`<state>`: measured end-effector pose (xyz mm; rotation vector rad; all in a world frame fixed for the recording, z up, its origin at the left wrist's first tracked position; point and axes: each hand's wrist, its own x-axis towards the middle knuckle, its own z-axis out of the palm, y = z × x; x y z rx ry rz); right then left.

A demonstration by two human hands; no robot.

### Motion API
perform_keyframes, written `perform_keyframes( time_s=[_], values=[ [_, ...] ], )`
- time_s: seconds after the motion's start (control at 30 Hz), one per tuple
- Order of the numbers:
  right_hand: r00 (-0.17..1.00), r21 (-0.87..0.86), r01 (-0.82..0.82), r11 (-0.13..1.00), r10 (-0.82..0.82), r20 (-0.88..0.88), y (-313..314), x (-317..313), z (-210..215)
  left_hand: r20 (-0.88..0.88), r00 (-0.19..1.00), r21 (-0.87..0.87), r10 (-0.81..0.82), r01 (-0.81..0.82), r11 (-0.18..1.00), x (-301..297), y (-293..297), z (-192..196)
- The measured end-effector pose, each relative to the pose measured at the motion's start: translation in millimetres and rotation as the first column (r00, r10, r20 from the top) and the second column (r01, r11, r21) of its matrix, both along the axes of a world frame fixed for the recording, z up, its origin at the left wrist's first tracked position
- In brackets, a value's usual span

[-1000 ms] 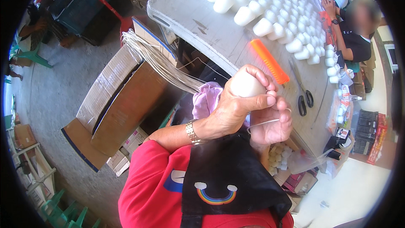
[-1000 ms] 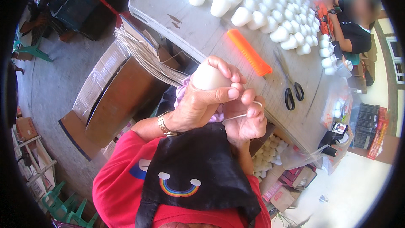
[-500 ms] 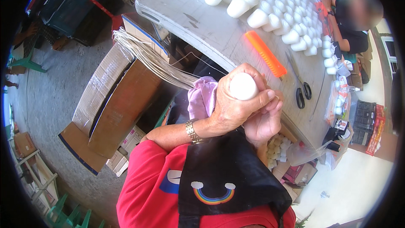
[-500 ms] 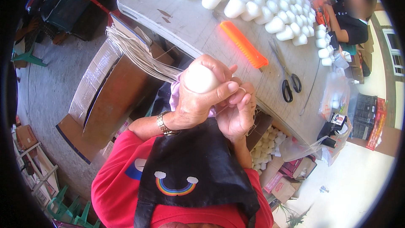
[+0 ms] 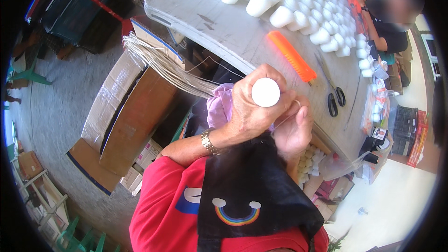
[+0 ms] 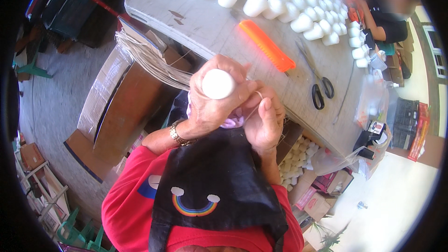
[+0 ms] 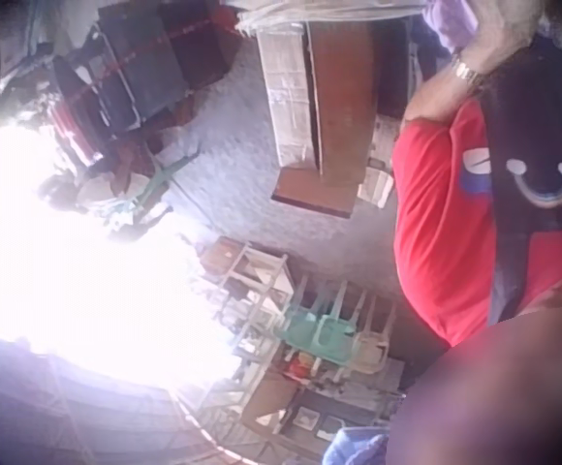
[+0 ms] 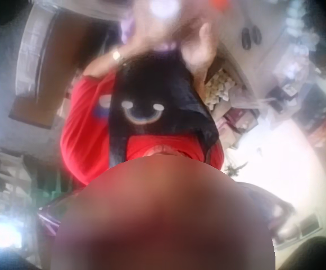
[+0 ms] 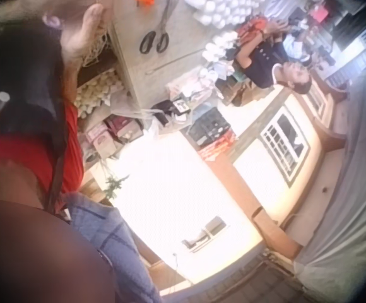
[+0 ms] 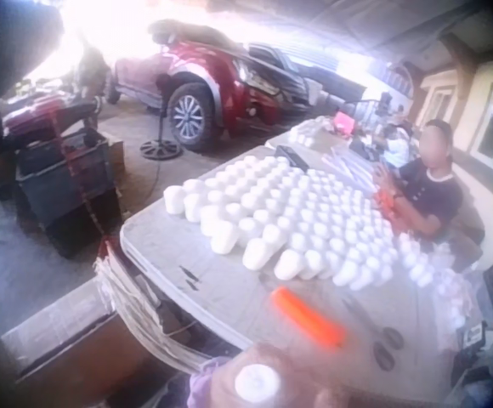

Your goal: The person inserts wicks into small white candles, trims the wicks with scissors, and places the finished candles on a table. The person repeats this process for multiple candles.

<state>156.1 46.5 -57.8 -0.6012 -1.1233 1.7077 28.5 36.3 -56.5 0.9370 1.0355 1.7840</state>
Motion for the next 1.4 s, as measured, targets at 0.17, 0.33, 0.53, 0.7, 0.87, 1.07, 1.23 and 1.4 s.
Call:
perform_keyframes(
  time_s=[0.17,0.33,0.53,0.7,0.87,1.07,1.23,1.4],
  values=[
    [0.467,0.834,0.091,0.545,-0.763,0.447,12,7,32,-0.548,0.792,0.222,0.27,-0.174,0.959,-16,6,-10],
    [0.567,0.891,-0.269,0.365,-0.688,0.453,5,-2,47,-0.676,0.685,0.24,0.273,-0.146,0.96,-14,4,-11],
    [0.542,0.935,-0.309,0.175,-0.775,0.325,10,-7,43,-0.796,0.535,0.23,0.285,-0.169,0.958,-16,2,-6],
    [0.491,0.923,-0.322,0.213,-0.796,0.355,12,-2,42,-0.872,0.408,0.258,0.271,-0.087,0.962,-14,1,-3],
    [0.586,0.895,-0.05,0.443,-0.713,0.386,12,5,38,-0.829,0.53,0.296,0.178,0.146,0.944,-17,0,2],
    [0.642,0.801,0.112,0.588,-0.657,0.394,19,16,29,-0.316,0.845,-0.09,-0.431,0.425,0.901,-28,-16,3],
    [0.595,0.839,0.081,0.538,-0.702,0.393,20,18,21,0.449,0.745,0.0,-0.493,0.551,0.834,-25,-11,-3],
    [0.585,0.931,-0.203,0.304,-0.724,0.364,8,15,24,0.746,0.54,-0.024,-0.39,0.606,0.795,-24,-7,0]
  ],
)
